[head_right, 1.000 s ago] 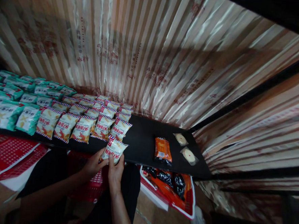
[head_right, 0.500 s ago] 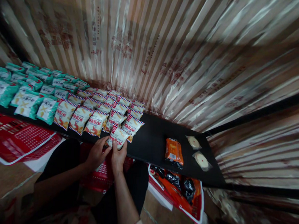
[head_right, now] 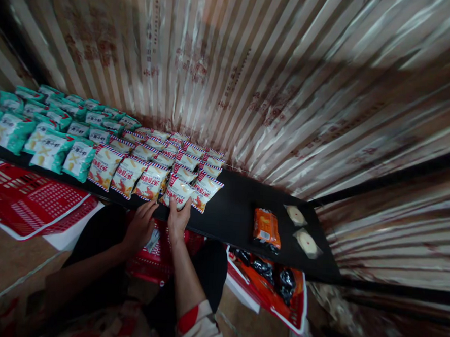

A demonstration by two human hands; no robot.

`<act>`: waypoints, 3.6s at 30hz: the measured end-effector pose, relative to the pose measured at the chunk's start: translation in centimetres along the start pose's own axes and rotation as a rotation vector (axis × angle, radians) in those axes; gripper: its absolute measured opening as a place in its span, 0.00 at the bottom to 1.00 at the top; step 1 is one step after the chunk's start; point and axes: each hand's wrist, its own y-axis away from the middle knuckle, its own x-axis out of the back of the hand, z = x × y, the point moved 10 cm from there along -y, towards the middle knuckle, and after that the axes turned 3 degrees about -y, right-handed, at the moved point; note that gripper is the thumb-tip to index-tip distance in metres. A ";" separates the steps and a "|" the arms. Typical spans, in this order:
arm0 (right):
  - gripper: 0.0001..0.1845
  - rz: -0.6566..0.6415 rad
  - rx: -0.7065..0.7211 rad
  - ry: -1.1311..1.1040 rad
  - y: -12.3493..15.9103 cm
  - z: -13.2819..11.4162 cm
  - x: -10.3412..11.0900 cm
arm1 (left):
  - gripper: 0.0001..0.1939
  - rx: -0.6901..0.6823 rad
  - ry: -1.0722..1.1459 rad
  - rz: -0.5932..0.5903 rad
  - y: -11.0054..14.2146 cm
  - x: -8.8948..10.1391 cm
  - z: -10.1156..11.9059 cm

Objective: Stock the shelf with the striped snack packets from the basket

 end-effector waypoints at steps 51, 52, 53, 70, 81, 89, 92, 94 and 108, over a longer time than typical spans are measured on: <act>0.33 -0.023 0.175 0.293 -0.4 1.7 -1.7 | 0.23 -0.483 -0.141 0.018 -5.1 -2.1 1.8; 0.33 -0.024 0.179 0.295 -0.5 1.7 -1.6 | 0.23 -0.492 -0.154 0.023 -5.1 -2.1 2.0; 0.33 -0.025 0.184 0.299 -0.5 1.6 -1.6 | 0.23 -0.500 -0.174 0.032 -5.1 -2.1 2.2; 0.35 0.001 0.105 0.170 -0.7 2.1 -1.4 | 0.23 -0.534 -0.259 0.049 -5.7 -1.9 2.8; 0.37 0.058 0.082 0.197 -0.7 2.1 -1.7 | 0.22 -0.566 -0.235 0.067 -5.6 -2.1 2.6; 0.36 0.059 0.103 0.183 -0.8 1.5 -1.5 | 0.24 -0.565 -0.237 0.068 -5.5 -1.9 2.7; 0.36 0.075 0.112 0.185 -0.8 1.5 -1.5 | 0.24 -0.550 -0.259 0.078 -5.4 -1.8 2.7; 0.36 0.072 0.123 0.193 -0.9 1.4 -1.6 | 0.24 -0.529 -0.266 0.082 -5.3 -1.8 2.6; 0.30 0.048 0.206 0.307 1.1 -0.4 -0.5 | 0.22 -0.511 -0.297 0.117 -4.7 -1.5 2.5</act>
